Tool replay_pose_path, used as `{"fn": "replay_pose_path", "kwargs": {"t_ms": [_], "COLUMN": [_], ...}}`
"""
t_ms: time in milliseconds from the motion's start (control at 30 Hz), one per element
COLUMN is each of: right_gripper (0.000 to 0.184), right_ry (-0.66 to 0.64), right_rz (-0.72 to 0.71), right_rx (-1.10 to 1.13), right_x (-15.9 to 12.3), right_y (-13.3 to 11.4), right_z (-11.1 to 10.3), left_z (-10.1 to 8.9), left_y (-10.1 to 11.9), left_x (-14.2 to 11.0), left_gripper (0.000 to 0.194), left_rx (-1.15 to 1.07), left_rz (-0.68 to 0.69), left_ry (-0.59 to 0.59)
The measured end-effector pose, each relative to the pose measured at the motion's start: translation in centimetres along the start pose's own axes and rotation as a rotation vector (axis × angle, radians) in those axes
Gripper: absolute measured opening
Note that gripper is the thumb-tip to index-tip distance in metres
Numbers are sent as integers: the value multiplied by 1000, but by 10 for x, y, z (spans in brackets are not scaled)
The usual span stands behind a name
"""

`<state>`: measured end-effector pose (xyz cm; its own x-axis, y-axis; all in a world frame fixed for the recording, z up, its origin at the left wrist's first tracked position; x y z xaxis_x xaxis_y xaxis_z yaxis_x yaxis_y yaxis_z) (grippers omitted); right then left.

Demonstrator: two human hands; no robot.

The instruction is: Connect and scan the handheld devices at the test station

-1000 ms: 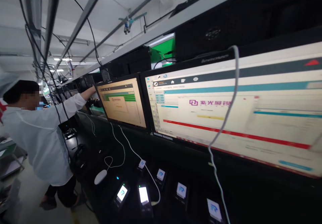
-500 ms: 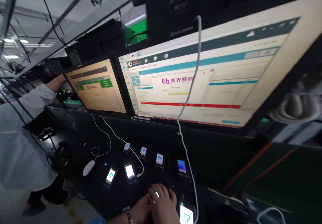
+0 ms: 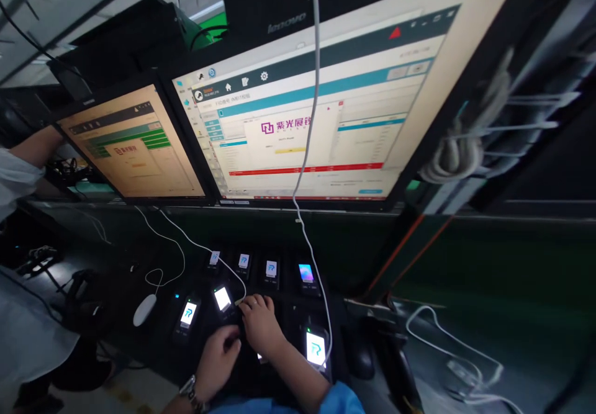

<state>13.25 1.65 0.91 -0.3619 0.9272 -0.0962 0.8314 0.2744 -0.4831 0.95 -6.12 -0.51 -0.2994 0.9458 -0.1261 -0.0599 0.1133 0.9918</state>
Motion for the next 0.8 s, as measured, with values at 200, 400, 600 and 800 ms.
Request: {"fn": "replay_pose_path", "kwargs": {"t_ms": [200, 400, 600, 800], "right_gripper": [40, 28, 22, 16], "right_ry": [-11, 0, -55, -201], "right_rz": [-21, -25, -153, -386], "right_rx": [-90, -185, -251, -350], "right_x": [24, 40, 40, 29], "right_y": [-7, -14, -16, -37], "right_z": [10, 16, 0, -30], "left_z": [-30, -17, -15, -18], "left_y": [-14, -18, -15, -9], "left_x": [34, 50, 56, 50], "left_gripper": [44, 27, 30, 44], "left_rx": [-35, -175, -317, -599], "left_rz": [-60, -192, -240, -352], "left_ry": [295, 172, 104, 53]}}
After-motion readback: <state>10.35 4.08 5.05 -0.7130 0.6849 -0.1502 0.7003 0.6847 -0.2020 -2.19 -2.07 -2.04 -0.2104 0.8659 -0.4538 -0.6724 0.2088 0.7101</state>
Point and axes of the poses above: each hand's wrist, its own x-axis towards the middle knuckle, its own z-axis out of the palm, y = z × x, the point moved 4 cm from there along x, towards the middle knuckle, and after that the axes turned 15 degrees about z, right-handed, at the moved point
